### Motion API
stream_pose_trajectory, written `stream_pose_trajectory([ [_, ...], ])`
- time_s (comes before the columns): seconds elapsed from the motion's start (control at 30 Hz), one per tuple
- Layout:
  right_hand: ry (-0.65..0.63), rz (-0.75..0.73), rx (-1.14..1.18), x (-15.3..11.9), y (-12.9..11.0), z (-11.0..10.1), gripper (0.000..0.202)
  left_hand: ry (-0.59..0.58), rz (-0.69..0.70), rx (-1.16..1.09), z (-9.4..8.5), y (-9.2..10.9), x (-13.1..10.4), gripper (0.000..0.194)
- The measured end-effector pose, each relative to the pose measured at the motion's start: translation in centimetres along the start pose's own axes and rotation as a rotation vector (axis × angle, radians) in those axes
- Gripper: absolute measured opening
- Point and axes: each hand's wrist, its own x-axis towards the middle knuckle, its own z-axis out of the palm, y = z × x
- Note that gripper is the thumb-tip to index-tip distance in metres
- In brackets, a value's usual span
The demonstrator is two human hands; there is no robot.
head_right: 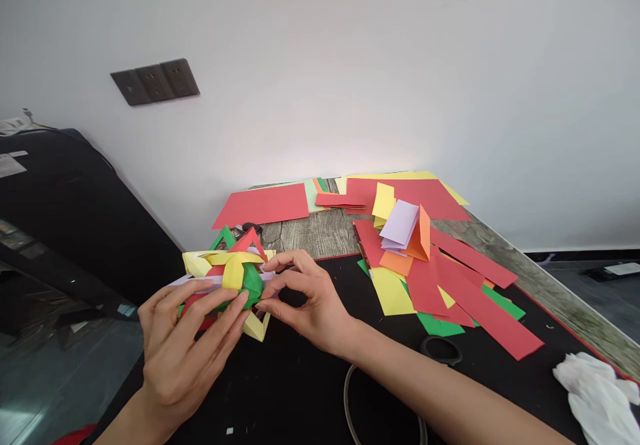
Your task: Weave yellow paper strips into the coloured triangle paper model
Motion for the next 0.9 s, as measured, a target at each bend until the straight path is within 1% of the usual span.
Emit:
stream_pose_trajectory([
  [0.17,0.024,0.013,-0.03,0.04,-0.19,0.26,0.008,0.0,0.005,-0.002,-0.07,-0.12,-0.03,0.024],
  [0.37,-0.018,-0.018,0.001,0.0,-0.1,0.05,0.007,-0.043,-0.009,-0.006,-0.22,-0.36,-0.03,0.03],
  [0.5,-0.023,-0.035,0.008,-0.06,-0.01,0.02,0.006,-0.009,-0.032,-0.027,-0.16,-0.27,-0.13,0.024],
  [0.7,-0.02,-0.022,-0.001,-0.04,-0.1,0.01,0.004,-0.018,-0.016,-0.029,-0.29,-0.33,-0.16,0.026],
  [0.9,-0.034,-0.03,0.008,-0.18,-0.13,-0.08,0.004,0.002,-0.014,-0.027,-0.11,-0.21,-0.14,0.025],
])
